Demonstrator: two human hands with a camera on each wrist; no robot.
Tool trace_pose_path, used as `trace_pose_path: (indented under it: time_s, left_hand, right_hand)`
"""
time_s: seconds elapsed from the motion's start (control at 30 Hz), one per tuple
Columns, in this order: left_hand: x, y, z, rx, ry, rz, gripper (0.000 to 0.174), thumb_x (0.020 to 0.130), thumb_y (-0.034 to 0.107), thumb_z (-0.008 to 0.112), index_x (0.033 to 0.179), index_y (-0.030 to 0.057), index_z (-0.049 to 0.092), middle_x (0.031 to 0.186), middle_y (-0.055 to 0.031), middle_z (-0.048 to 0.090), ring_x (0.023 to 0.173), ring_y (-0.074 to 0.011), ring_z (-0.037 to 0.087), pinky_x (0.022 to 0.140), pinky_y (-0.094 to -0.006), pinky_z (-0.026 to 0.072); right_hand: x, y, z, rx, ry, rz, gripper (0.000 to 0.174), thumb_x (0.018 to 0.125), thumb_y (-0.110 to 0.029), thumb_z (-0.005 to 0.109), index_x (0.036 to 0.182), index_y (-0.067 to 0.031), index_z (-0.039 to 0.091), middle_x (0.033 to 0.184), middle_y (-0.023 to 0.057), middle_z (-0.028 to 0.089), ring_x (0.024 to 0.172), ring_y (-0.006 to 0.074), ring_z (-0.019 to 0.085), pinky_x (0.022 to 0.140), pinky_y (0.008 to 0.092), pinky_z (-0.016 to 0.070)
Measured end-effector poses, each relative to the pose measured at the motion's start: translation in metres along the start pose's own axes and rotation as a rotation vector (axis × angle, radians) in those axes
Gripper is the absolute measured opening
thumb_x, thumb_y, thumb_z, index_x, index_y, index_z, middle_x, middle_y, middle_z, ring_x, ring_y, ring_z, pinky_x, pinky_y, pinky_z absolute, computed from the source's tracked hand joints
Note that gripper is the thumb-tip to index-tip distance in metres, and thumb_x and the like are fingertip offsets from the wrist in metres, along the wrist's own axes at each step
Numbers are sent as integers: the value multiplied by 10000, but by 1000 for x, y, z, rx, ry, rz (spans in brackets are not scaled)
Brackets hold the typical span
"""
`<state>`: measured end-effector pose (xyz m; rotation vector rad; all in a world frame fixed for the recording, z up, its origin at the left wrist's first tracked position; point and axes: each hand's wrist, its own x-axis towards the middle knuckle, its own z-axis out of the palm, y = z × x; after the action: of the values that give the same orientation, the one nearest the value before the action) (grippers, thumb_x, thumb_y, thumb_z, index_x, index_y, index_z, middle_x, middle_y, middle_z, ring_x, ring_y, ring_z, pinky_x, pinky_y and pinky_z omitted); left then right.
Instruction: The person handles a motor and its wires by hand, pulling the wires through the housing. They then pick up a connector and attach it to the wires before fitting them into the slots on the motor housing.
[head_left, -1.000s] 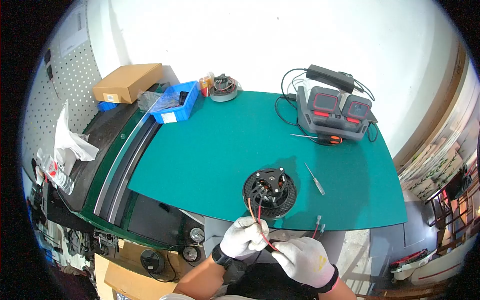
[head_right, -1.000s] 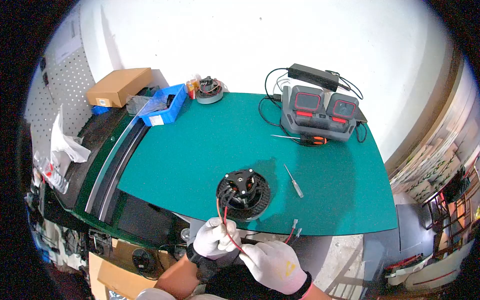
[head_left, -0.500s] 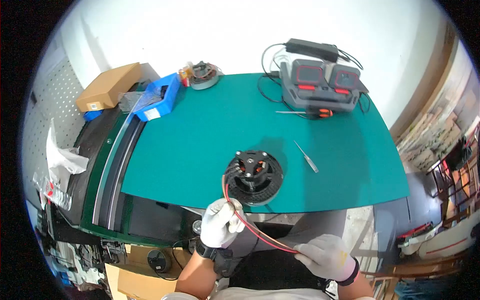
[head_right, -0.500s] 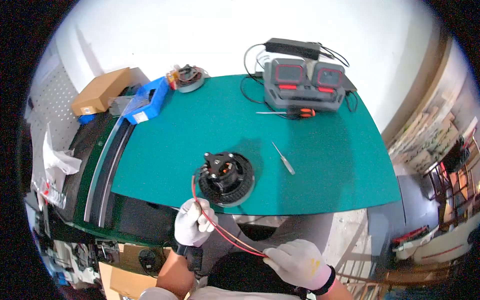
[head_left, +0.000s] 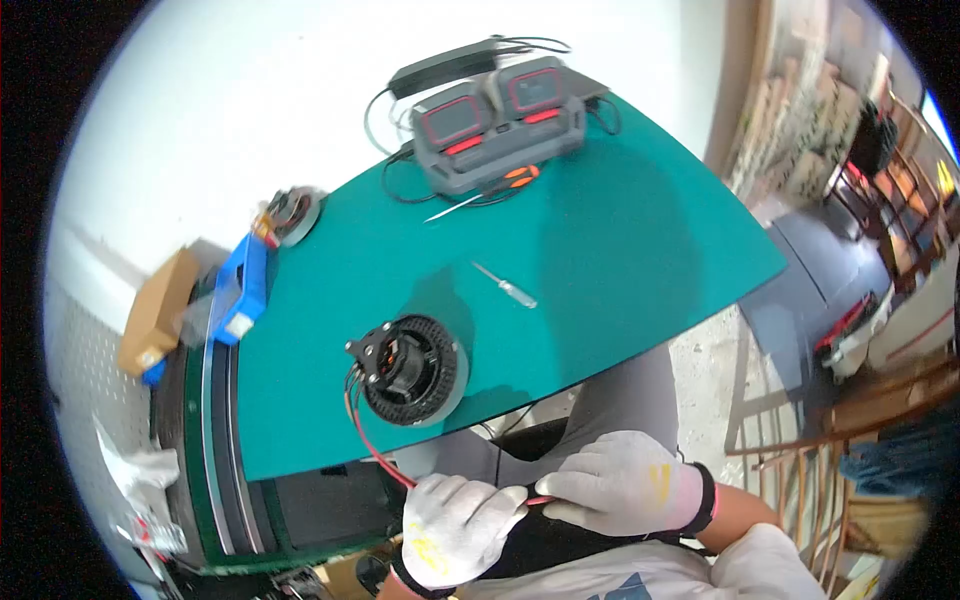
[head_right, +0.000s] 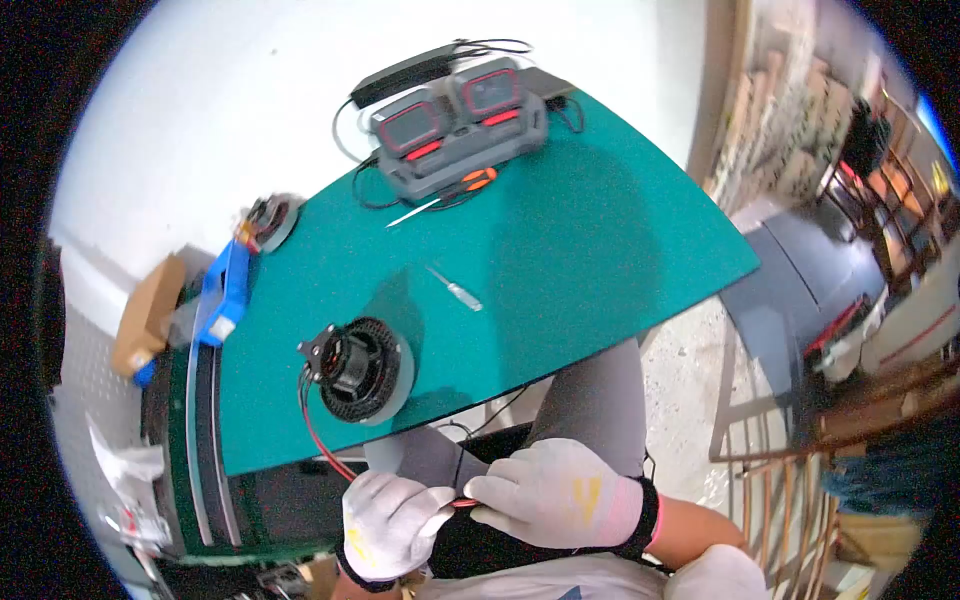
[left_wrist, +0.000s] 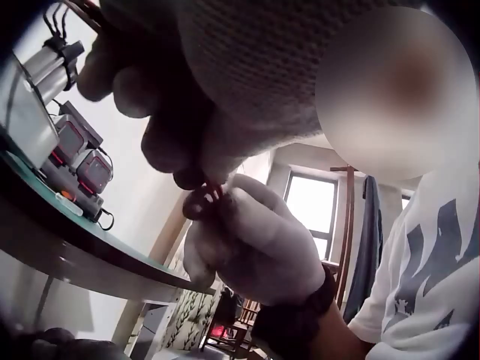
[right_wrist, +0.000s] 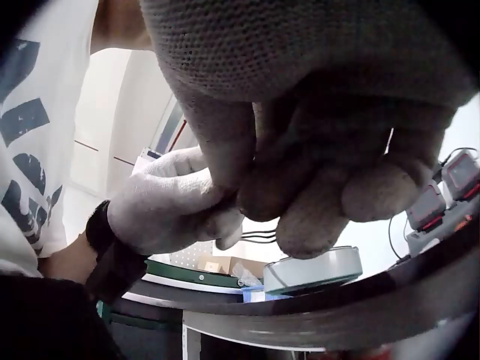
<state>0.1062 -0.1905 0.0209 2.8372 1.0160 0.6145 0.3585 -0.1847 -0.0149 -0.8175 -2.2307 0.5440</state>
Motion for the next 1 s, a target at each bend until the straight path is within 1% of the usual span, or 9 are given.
trace_pose_path:
  time_s: [0.17, 0.37, 0.5, 0.6, 0.67, 0.7, 0.8, 0.87, 1.0]
  left_hand:
    - [8, -1, 6, -26, 84, -43, 186, 886, 283, 782, 893, 108, 719, 743, -37, 638, 634, -269, 639, 574, -417, 457]
    - [19, 5, 6, -7, -22, -75, 192, 871, 269, 795, 932, 108, 708, 752, -50, 639, 646, -286, 649, 585, -430, 479]
    - [19, 10, 19, -24, -85, -50, 214, 816, 218, 833, 941, 116, 691, 759, -58, 630, 634, -298, 637, 574, -438, 474]
    - [15, 7, 19, -92, -92, -103, 203, 842, 222, 817, 942, 108, 682, 744, -78, 620, 618, -322, 632, 554, -448, 466]
    - [14, 4, 20, -149, -72, -124, 190, 862, 218, 804, 938, 100, 676, 736, -89, 616, 614, -337, 632, 547, -451, 465]
    - [14, 2, 20, -204, -49, -144, 180, 882, 214, 791, 933, 91, 670, 728, -101, 612, 610, -353, 631, 541, -454, 464]
    - [15, -2, 19, -277, -47, -183, 154, 911, 196, 762, 933, 77, 667, 717, -113, 607, 617, -372, 637, 546, -454, 469]
    - [14, -3, 19, -289, -55, -181, 142, 910, 184, 759, 934, 76, 670, 722, -114, 613, 625, -373, 644, 551, -448, 475]
    - [13, -5, 21, -352, -64, -169, 126, 903, 163, 764, 940, 79, 678, 733, -117, 631, 636, -373, 657, 561, -442, 487]
  right_hand:
    - [-16, 16, -13, 351, 25, 305, 235, 939, -232, 775, 1116, -91, 712, 962, 130, 718, 847, 334, 726, 744, 426, 596]
    - [-19, 20, -4, 329, 106, 249, 172, 958, -226, 765, 1049, -85, 730, 921, 118, 711, 849, 322, 725, 749, 425, 587]
    - [-17, 21, 4, 296, 15, 120, 191, 955, -229, 774, 1078, -88, 734, 893, 110, 709, 834, 318, 726, 713, 415, 578]
    - [-18, 22, 5, 443, 49, 173, 196, 970, -218, 755, 1109, -82, 731, 900, 108, 720, 829, 300, 737, 708, 393, 579]
    - [-17, 18, 0, 628, -30, 353, 212, 983, -196, 728, 1154, -70, 725, 942, 116, 740, 843, 274, 751, 731, 377, 583]
    - [-17, 18, 0, 627, -33, 350, 212, 983, -196, 728, 1154, -70, 725, 942, 116, 740, 843, 274, 751, 731, 377, 583]
    - [-19, 19, 5, 656, 53, 360, 236, 988, -170, 708, 1189, -47, 717, 974, 130, 752, 866, 263, 756, 773, 376, 587]
    - [-18, 19, 8, 822, 100, 436, 263, 995, -168, 701, 1216, -27, 705, 997, 147, 754, 883, 275, 758, 801, 381, 587]
    - [-16, 26, 12, 725, 137, 303, 281, 1003, -156, 686, 1244, -12, 687, 1012, 152, 749, 899, 280, 756, 812, 375, 583]
